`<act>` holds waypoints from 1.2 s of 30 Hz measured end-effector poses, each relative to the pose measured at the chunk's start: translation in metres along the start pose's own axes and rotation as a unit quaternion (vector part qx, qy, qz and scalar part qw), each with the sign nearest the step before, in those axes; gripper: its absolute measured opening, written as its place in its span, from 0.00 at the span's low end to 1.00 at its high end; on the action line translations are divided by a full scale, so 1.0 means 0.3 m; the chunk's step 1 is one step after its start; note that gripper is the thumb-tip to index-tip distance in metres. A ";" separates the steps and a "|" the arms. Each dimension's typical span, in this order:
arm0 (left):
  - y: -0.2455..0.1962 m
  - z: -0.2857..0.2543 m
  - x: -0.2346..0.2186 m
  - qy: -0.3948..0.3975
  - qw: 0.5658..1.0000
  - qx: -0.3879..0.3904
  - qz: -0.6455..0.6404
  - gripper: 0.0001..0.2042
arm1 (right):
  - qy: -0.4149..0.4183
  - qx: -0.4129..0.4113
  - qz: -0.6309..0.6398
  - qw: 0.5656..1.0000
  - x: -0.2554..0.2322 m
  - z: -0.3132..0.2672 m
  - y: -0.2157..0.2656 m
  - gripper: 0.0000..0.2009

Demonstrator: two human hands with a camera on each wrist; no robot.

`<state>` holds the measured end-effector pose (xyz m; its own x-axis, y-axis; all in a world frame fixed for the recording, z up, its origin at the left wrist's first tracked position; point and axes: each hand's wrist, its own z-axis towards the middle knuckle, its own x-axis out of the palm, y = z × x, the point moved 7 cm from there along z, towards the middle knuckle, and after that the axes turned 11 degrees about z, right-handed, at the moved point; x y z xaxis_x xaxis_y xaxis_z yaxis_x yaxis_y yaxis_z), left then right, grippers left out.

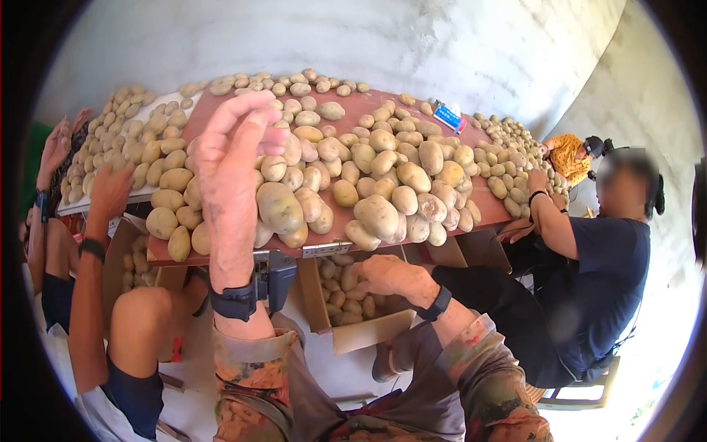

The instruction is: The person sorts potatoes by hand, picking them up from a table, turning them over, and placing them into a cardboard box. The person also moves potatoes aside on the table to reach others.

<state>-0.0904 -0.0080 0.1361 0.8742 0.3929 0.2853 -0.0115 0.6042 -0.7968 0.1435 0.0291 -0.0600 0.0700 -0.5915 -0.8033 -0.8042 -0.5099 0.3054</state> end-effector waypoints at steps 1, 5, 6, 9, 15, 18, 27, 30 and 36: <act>-0.006 -0.001 0.006 0.005 1.000 0.006 -0.010 0.10 | -0.009 -0.015 0.006 1.000 -0.024 -0.013 0.006 0.17; -0.008 -0.006 0.034 0.019 1.000 -0.007 -0.022 0.09 | -0.047 -0.048 0.023 0.997 -0.130 -0.075 0.007 0.18; -0.006 -0.004 0.034 0.017 1.000 -0.007 -0.018 0.09 | -0.052 -0.047 0.035 0.997 -0.162 -0.094 0.007 0.19; -0.007 0.003 0.028 0.009 1.000 -0.008 -0.005 0.09 | -0.076 -0.072 0.055 0.993 -0.237 -0.167 0.002 0.20; -0.014 0.010 -0.019 -0.009 1.000 -0.008 -0.023 0.09 | -0.071 -0.060 0.022 0.995 -0.284 -0.363 -0.021 0.18; -0.016 0.010 -0.039 -0.009 0.999 -0.008 -0.034 0.09 | -0.056 -0.004 -0.016 0.998 -0.274 -0.473 -0.012 0.18; -0.026 -0.002 -0.068 0.018 0.999 0.014 -0.041 0.10 | -0.074 0.060 -0.151 0.984 -0.441 -0.765 0.178 0.16; -0.013 0.003 -0.086 0.008 1.000 0.011 -0.028 0.10 | -0.102 0.098 -0.088 0.986 -0.588 -0.794 0.230 0.14; 0.031 0.016 -0.091 -0.008 0.999 -0.032 -0.021 0.10 | -0.214 0.015 -0.146 0.966 -0.709 -0.670 0.329 0.16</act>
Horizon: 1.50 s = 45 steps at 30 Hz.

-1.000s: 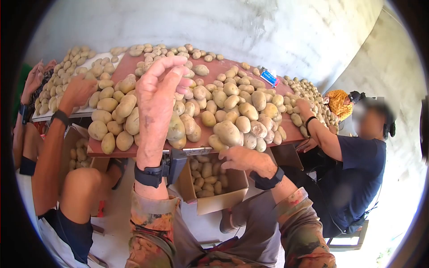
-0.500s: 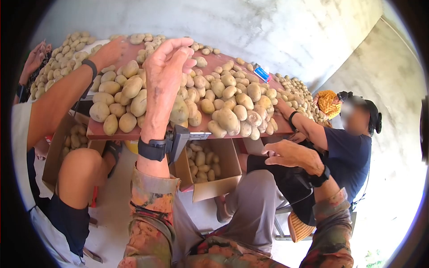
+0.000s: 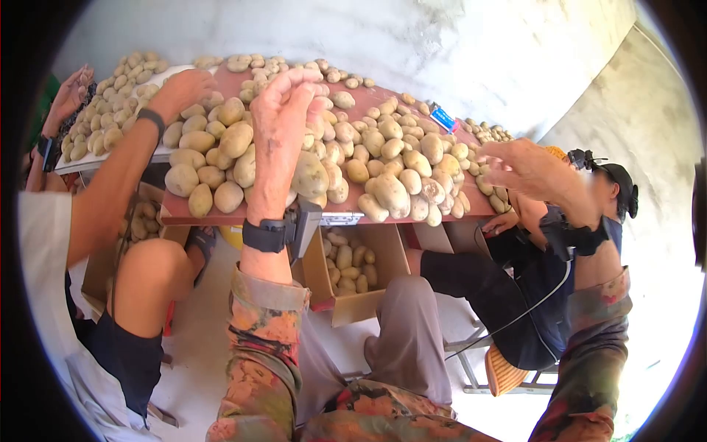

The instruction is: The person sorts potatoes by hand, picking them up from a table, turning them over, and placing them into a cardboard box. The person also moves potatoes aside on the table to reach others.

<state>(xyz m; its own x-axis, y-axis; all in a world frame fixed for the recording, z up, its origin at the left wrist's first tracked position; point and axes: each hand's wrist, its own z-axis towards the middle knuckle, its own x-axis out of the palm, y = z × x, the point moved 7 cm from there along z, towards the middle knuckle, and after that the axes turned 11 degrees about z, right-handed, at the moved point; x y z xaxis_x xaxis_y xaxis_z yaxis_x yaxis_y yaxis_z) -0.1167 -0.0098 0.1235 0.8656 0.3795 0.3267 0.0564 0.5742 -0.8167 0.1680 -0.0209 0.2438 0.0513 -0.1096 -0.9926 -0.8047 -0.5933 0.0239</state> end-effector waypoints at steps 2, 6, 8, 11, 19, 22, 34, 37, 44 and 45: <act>0.033 0.007 -0.004 0.006 1.000 -0.008 0.010 0.10 | -0.034 -0.004 -0.005 0.999 0.046 0.072 -0.010 0.16; 0.090 0.019 -0.013 0.004 1.000 -0.028 0.009 0.10 | -0.050 -0.024 -0.005 0.998 0.206 0.190 -0.066 0.17; 0.135 0.028 -0.021 -0.004 0.999 -0.043 0.008 0.10 | -0.030 0.004 0.012 0.999 0.262 0.235 -0.091 0.17; 0.195 0.039 -0.038 -0.001 0.999 -0.047 0.008 0.10 | -0.058 0.000 0.032 0.998 0.312 0.288 -0.118 0.17; 0.247 0.023 -0.046 -0.013 0.996 -0.082 0.039 0.09 | -0.081 -0.038 0.049 0.995 0.360 0.488 -0.115 0.16; 0.292 0.020 -0.035 -0.004 0.996 -0.075 0.052 0.10 | -0.096 -0.046 0.042 0.993 0.389 0.614 -0.133 0.14; 0.328 0.022 -0.025 -0.028 0.991 -0.051 0.117 0.09 | -0.075 0.008 0.053 0.996 0.523 0.960 -0.076 0.14; 0.342 0.029 -0.019 -0.031 0.993 -0.049 0.100 0.09 | -0.097 0.021 0.058 0.993 0.568 1.008 -0.076 0.12; 0.350 0.030 -0.012 -0.025 0.991 -0.069 0.110 0.09 | -0.103 0.034 0.069 0.992 0.668 1.138 -0.115 0.11; 0.349 0.029 -0.014 -0.026 0.991 -0.070 0.112 0.09 | -0.098 0.033 0.071 0.992 0.670 1.145 -0.117 0.11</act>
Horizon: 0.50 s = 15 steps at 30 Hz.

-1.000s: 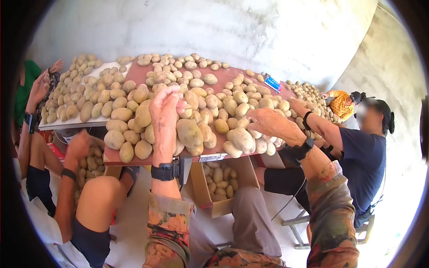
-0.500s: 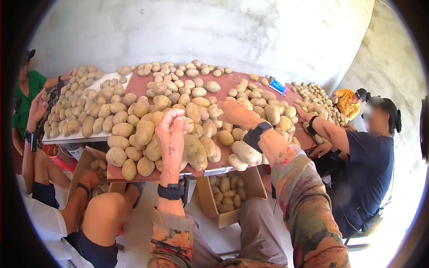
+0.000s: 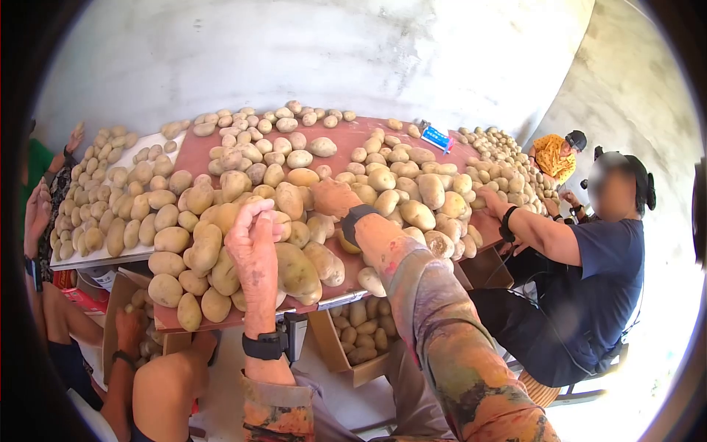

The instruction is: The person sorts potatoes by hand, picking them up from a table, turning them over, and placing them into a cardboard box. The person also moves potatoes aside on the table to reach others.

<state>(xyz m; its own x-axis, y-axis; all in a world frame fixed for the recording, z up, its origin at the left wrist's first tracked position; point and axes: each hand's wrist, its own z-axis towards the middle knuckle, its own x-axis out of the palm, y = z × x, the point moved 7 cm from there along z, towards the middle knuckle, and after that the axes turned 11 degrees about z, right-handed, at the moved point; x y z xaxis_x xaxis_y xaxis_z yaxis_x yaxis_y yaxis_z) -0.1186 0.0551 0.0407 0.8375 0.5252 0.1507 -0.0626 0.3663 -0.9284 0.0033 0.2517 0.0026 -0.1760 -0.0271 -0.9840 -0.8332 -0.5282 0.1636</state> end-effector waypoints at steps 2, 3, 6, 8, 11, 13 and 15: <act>0.002 0.003 -0.004 -0.004 1.000 -0.007 -0.004 0.09 | 0.005 -0.008 0.020 1.000 0.002 0.007 -0.008 0.10; 0.002 0.005 -0.007 -0.005 1.000 -0.010 -0.006 0.09 | 0.007 -0.012 0.031 0.999 0.000 0.010 -0.010 0.10; 0.011 0.012 -0.008 0.000 1.000 -0.015 0.020 0.09 | -0.053 -0.020 0.038 0.998 -0.023 -0.008 -0.022 0.11; 0.015 0.012 0.000 0.008 1.000 -0.008 0.010 0.09 | 0.021 0.004 0.023 1.000 -0.028 -0.016 -0.030 0.12; 0.015 0.006 0.005 0.020 1.000 -0.016 0.014 0.09 | 0.013 0.027 0.004 1.000 -0.096 -0.049 -0.031 0.14; 0.012 -0.001 0.004 0.023 0.999 -0.020 0.011 0.09 | 0.002 0.031 0.007 0.999 -0.210 -0.114 -0.017 0.14; 0.003 -0.006 0.000 0.023 1.000 -0.016 -0.002 0.09 | -0.013 -0.003 0.001 1.000 -0.306 -0.153 -0.068 0.15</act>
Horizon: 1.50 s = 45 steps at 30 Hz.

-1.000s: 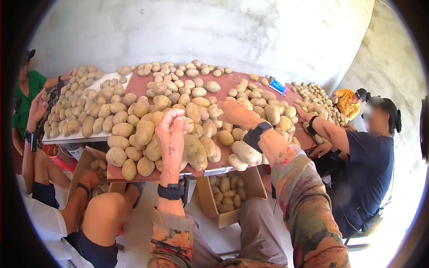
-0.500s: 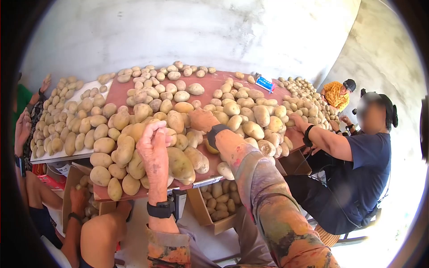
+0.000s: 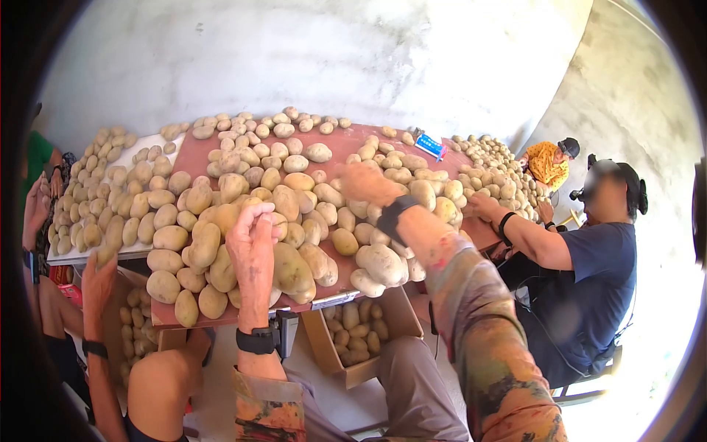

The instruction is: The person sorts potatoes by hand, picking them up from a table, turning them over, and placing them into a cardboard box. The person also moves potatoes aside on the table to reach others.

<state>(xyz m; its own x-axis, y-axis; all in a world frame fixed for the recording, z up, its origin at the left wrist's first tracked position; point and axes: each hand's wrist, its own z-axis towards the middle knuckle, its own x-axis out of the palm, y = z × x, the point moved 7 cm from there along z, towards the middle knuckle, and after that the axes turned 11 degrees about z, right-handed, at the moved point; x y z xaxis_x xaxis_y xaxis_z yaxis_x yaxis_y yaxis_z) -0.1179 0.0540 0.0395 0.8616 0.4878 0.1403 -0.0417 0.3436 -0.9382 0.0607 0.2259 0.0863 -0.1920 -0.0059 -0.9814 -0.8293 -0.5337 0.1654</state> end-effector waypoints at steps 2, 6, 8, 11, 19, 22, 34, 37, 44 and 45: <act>-0.006 -0.002 -0.005 -0.003 1.000 0.003 0.010 0.09 | -0.012 0.016 -0.004 1.000 -0.036 0.002 -0.115 0.14; -0.005 0.004 -0.017 -0.015 1.000 0.001 0.014 0.08 | -0.019 0.075 0.001 0.997 -0.129 -0.070 -0.220 0.10; -0.001 0.008 -0.015 -0.014 1.000 0.008 0.007 0.08 | -0.020 0.108 -0.009 0.994 -0.097 -0.082 -0.338 0.12; 0.007 0.012 -0.015 -0.012 1.000 0.014 0.008 0.08 | -0.061 0.126 -0.032 0.990 -0.082 -0.116 -0.396 0.14; 0.003 0.013 0.000 -0.009 1.000 0.007 0.007 0.07 | -0.038 0.135 -0.106 0.984 0.020 -0.116 -0.476 0.16; 0.007 0.014 0.004 -0.005 1.000 0.004 -0.004 0.08 | -0.003 0.177 -0.081 0.981 -0.012 -0.124 -0.443 0.16; 0.008 0.028 -0.049 -0.056 0.998 0.013 -0.022 0.08 | -0.184 -0.012 -0.020 0.983 -0.123 -0.108 -0.127 0.12; 0.008 0.033 -0.055 -0.065 0.998 0.013 -0.016 0.08 | -0.092 -0.043 0.028 0.994 -0.074 -0.062 0.003 0.17; 0.024 0.037 -0.040 -0.040 0.999 -0.007 0.012 0.08 | -0.012 -0.115 0.151 0.982 0.175 0.087 0.207 0.18; 0.026 0.035 -0.030 -0.028 0.999 -0.017 0.017 0.08 | 0.021 -0.126 0.137 0.982 0.225 0.118 0.235 0.19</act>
<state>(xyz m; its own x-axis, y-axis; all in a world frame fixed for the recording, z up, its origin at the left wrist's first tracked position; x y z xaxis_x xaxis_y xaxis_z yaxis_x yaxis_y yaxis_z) -0.1315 0.0608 0.0341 0.8304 0.5431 0.1245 -0.0525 0.2987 -0.9529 -0.0294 0.2179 0.0352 -0.3643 -0.2109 -0.9071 -0.5918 -0.6996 0.4004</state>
